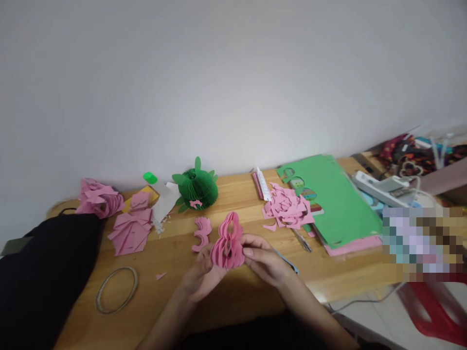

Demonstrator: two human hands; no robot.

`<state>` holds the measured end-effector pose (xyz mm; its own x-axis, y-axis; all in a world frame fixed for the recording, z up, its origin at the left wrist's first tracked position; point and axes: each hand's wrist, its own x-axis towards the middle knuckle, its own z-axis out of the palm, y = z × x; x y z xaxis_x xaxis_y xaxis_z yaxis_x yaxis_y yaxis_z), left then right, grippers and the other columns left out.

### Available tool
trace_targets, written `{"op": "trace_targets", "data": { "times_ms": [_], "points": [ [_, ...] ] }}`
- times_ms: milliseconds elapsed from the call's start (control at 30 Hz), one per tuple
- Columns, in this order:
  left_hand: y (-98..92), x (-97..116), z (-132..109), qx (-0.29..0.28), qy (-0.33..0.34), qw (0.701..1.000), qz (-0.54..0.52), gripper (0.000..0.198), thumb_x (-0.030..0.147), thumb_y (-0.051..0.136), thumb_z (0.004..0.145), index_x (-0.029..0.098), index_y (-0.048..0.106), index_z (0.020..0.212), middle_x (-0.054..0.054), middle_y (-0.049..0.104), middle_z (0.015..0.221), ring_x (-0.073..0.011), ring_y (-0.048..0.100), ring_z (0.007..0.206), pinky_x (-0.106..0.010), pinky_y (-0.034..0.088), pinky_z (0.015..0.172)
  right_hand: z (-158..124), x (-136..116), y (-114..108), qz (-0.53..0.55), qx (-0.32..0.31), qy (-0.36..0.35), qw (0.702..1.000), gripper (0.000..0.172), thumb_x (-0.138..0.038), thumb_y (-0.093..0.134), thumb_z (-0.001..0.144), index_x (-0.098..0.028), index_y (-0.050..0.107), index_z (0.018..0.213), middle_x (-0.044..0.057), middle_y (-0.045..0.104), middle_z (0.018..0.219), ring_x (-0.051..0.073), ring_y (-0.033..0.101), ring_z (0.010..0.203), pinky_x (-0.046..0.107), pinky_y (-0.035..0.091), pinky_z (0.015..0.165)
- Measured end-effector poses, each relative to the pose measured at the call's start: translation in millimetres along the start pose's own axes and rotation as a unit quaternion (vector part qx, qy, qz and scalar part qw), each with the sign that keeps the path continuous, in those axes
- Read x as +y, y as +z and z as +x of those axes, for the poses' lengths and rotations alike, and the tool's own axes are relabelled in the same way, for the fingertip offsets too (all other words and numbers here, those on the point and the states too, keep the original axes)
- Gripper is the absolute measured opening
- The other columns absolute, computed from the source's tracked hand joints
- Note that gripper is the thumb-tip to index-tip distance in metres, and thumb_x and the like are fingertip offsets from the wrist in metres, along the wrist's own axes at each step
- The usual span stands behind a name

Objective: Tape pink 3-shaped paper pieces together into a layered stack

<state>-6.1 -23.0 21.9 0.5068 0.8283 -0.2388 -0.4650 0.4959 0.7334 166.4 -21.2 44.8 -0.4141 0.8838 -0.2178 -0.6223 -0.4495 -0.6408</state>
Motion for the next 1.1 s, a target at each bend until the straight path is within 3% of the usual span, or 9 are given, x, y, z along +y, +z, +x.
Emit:
{"op": "trace_targets", "data": {
  "times_ms": [333,567,833,1100],
  "points": [
    [14.6,13,-2,0.018,0.005,0.999,-0.039,0.040,0.053,0.086,0.058,0.026,0.075,0.085,-0.002,0.074,0.089,-0.0226,0.066,0.091,-0.041,0.049,0.093,-4,-6,4,-0.016,0.002,-0.011,1.000,0.028,-0.038,0.090,0.059,-0.023,0.077,0.080,-0.003,0.071,0.075,0.011,0.061,0.068,0.025,0.047,0.073],
    [17.6,11,-5,0.027,0.028,0.998,-0.056,0.033,0.049,0.088,0.058,0.030,0.075,0.081,0.003,0.074,0.086,-0.0185,0.066,0.084,-0.035,0.050,0.085,-6,-3,0,-0.038,-0.023,-0.035,0.998,0.027,-0.039,0.087,0.064,-0.023,0.075,0.082,-0.003,0.069,0.076,0.012,0.061,0.068,0.027,0.050,0.073],
    [16.9,7,-6,0.017,0.041,0.998,-0.042,0.036,0.046,0.089,0.058,0.027,0.074,0.084,0.002,0.074,0.087,-0.0197,0.068,0.082,-0.043,0.048,0.093,-8,-2,-1,-0.056,-0.024,-0.040,0.997,0.028,-0.040,0.087,0.065,-0.024,0.073,0.083,-0.003,0.068,0.077,0.012,0.061,0.069,0.026,0.050,0.070],
    [26.5,18,-2,0.027,0.052,0.998,0.024,0.039,0.051,0.089,0.053,0.021,0.073,0.071,-0.001,0.066,0.074,-0.0156,0.059,0.073,-0.029,0.046,0.070,-9,-8,0,-0.086,-0.027,-0.054,0.994,0.026,-0.041,0.085,0.068,-0.023,0.072,0.082,-0.004,0.066,0.076,0.009,0.059,0.069,0.023,0.048,0.070]
  ]
}}
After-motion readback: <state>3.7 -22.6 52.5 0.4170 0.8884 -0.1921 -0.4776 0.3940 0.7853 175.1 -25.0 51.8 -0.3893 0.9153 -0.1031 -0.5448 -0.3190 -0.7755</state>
